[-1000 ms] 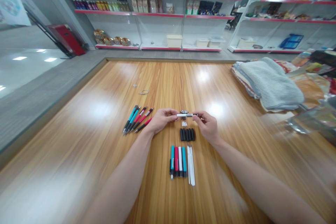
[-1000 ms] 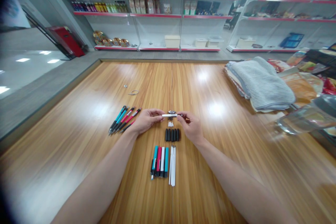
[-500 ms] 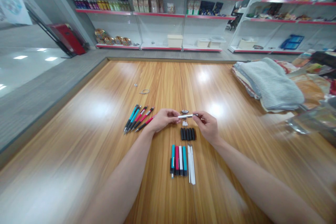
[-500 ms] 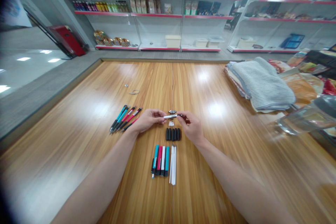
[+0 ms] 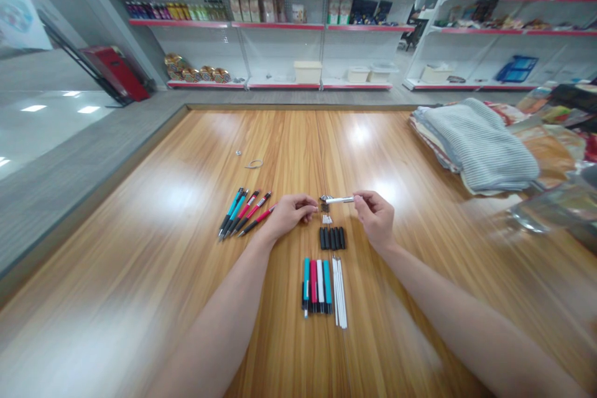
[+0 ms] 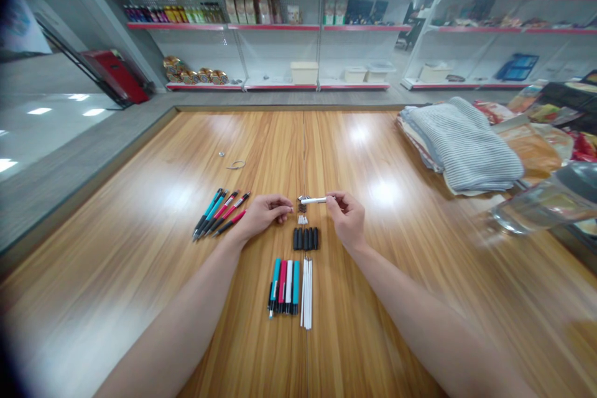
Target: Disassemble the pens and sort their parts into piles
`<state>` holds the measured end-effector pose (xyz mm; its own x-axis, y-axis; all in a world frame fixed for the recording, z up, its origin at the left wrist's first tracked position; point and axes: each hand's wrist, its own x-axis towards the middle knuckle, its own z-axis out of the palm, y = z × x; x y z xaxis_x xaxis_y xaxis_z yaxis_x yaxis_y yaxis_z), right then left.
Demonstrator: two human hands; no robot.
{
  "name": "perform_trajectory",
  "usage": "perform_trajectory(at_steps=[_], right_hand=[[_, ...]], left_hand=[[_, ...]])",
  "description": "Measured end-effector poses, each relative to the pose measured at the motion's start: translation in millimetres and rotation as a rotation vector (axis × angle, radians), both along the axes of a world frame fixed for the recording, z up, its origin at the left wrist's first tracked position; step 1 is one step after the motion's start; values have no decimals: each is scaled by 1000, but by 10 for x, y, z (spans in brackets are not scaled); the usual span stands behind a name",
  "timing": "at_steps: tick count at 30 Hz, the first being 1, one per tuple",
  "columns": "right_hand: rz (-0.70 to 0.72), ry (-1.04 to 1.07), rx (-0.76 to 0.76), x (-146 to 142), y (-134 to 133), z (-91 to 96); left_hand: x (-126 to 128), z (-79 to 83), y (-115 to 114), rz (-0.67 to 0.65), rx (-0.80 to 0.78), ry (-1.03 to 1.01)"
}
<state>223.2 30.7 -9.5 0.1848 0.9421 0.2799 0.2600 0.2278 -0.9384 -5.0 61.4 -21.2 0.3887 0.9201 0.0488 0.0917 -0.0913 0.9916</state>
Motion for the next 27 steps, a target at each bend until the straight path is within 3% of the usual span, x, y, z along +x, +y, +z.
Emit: perform_trajectory(at_steps=[5,9,20,27], right_hand=[[18,122,-47,14,47,-22],[10,213,-62,1,52,-24],[57,489,-1,78,153,-125],[181,496,-14,60,164,-128]], left_hand=[[-6,32,-19,66,253,239],[-8,59,-35,46,402,374],[-3,157,-72,-151,490,456],[-21,105,-84,-99,422,435]])
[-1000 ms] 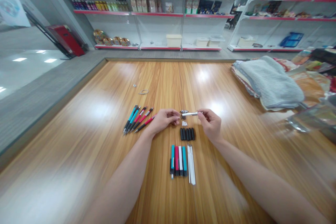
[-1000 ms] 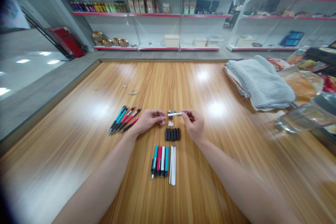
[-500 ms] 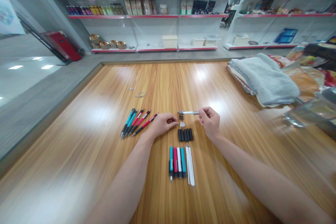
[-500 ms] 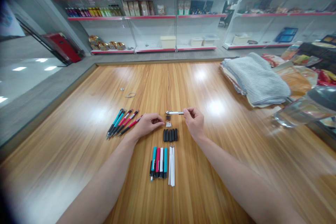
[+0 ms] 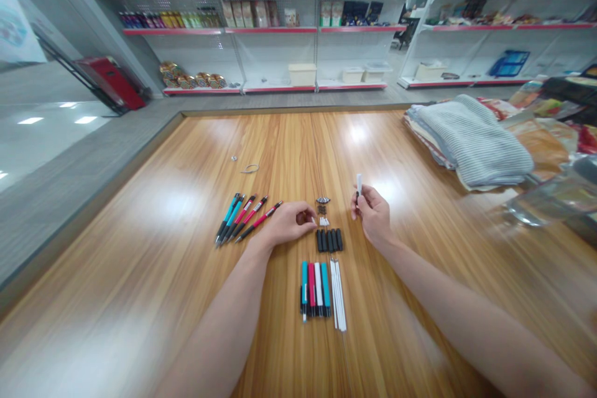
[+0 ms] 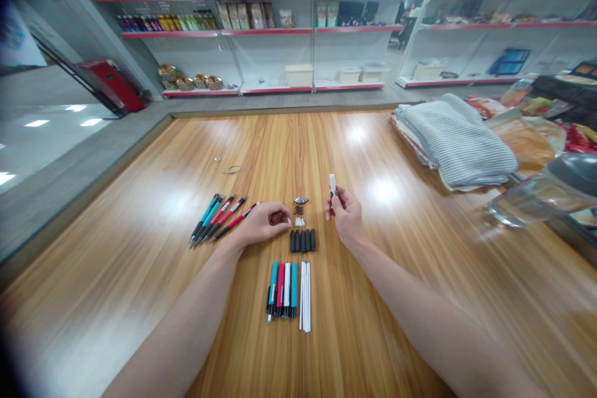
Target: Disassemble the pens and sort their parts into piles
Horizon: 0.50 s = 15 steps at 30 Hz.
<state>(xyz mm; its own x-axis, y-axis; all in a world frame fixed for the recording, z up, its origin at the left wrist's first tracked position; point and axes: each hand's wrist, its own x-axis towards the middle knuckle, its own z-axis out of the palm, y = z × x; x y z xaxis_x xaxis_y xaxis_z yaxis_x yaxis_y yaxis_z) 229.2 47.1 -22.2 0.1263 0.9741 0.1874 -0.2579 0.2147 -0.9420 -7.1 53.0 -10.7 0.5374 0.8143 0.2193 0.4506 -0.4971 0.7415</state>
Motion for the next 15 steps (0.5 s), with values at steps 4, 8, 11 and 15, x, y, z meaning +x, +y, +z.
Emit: perform_trajectory(at_steps=[4,8,11,15], right_hand=[[-14,-228,38,-15,-42,4],[-13,-712,86,-20,-120,50],[45,-980,117,-37,-161,86],[87,-1174,178,-56,-179,117]], left_hand=[[-11,18,5,-3,64,16],[-8,50,8,-9,109,20],[1,52,9,-37,93,6],[13,42,12,-64,71,-14]])
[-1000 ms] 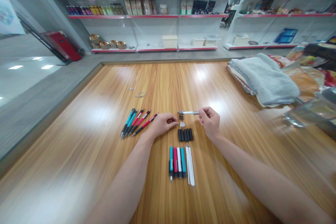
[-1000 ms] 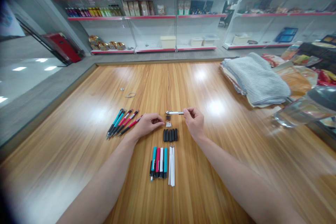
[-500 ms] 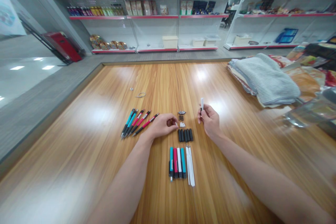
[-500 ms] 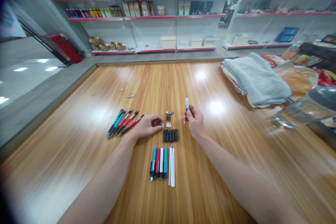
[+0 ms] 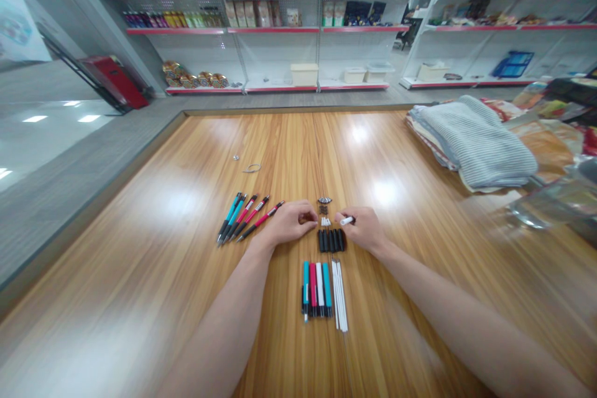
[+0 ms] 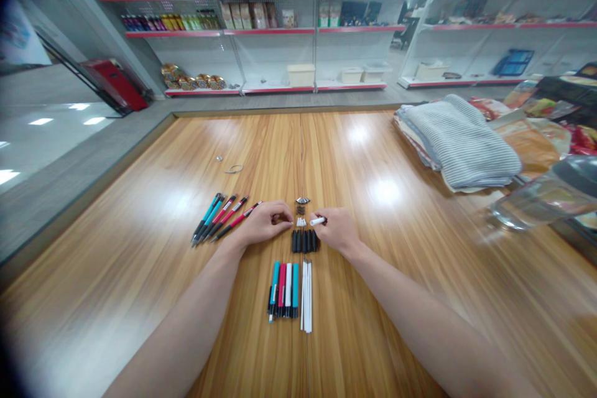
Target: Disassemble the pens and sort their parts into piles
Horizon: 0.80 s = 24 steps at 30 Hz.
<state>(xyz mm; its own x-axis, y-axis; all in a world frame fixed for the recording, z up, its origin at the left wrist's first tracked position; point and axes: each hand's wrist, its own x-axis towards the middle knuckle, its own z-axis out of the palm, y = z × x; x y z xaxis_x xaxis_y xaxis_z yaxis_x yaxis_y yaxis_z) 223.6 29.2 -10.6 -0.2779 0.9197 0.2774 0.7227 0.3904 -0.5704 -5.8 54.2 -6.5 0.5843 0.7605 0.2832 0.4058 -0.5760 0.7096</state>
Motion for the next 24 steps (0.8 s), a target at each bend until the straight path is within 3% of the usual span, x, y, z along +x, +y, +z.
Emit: perform_trajectory(at_steps=[7,24], right_hand=[[4,-125,10,-3,-8,-6],[34,-119,2,-1,-8,-2]], left_hand=[[-9,-17,-3,31,-54,-3],[14,4,-16,41,-88,12]])
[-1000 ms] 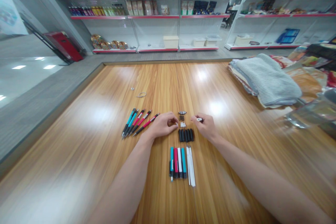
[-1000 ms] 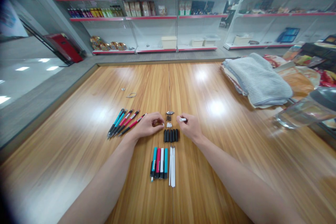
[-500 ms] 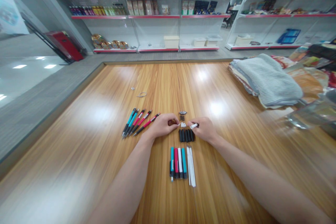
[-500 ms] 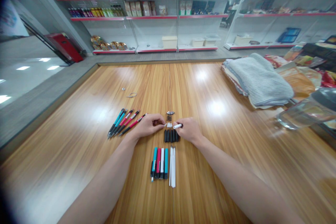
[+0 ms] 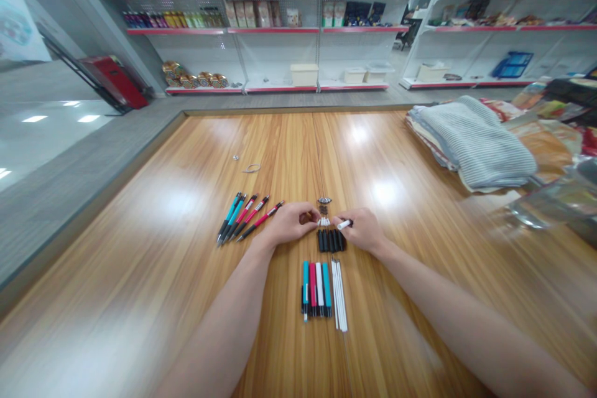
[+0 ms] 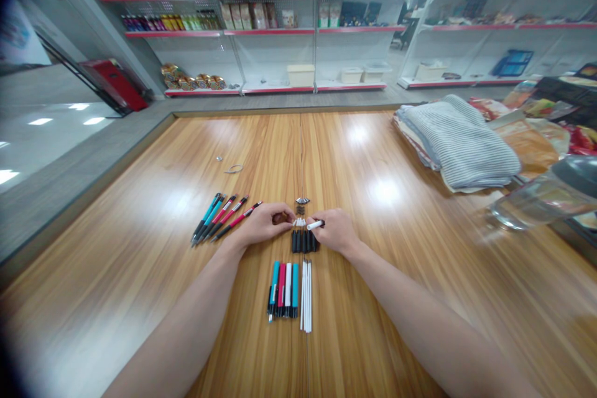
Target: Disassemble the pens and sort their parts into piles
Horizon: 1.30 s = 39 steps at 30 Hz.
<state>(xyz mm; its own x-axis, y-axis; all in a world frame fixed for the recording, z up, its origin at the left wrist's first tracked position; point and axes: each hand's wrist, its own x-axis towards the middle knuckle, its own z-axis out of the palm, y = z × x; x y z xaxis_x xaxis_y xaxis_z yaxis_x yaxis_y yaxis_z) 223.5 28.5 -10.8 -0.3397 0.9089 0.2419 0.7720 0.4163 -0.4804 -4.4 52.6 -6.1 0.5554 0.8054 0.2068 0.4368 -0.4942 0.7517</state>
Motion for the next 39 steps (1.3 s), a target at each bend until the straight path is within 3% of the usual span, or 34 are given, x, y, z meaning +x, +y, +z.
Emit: perform_trajectory(at_steps=[31,39], right_hand=[[-4,12,-9,-9,-1,26],[36,286,-82,-12,-17,73]], left_hand=[[20,-14,-11,-1,23,-3],[47,23,-37,-8,-111,-197]])
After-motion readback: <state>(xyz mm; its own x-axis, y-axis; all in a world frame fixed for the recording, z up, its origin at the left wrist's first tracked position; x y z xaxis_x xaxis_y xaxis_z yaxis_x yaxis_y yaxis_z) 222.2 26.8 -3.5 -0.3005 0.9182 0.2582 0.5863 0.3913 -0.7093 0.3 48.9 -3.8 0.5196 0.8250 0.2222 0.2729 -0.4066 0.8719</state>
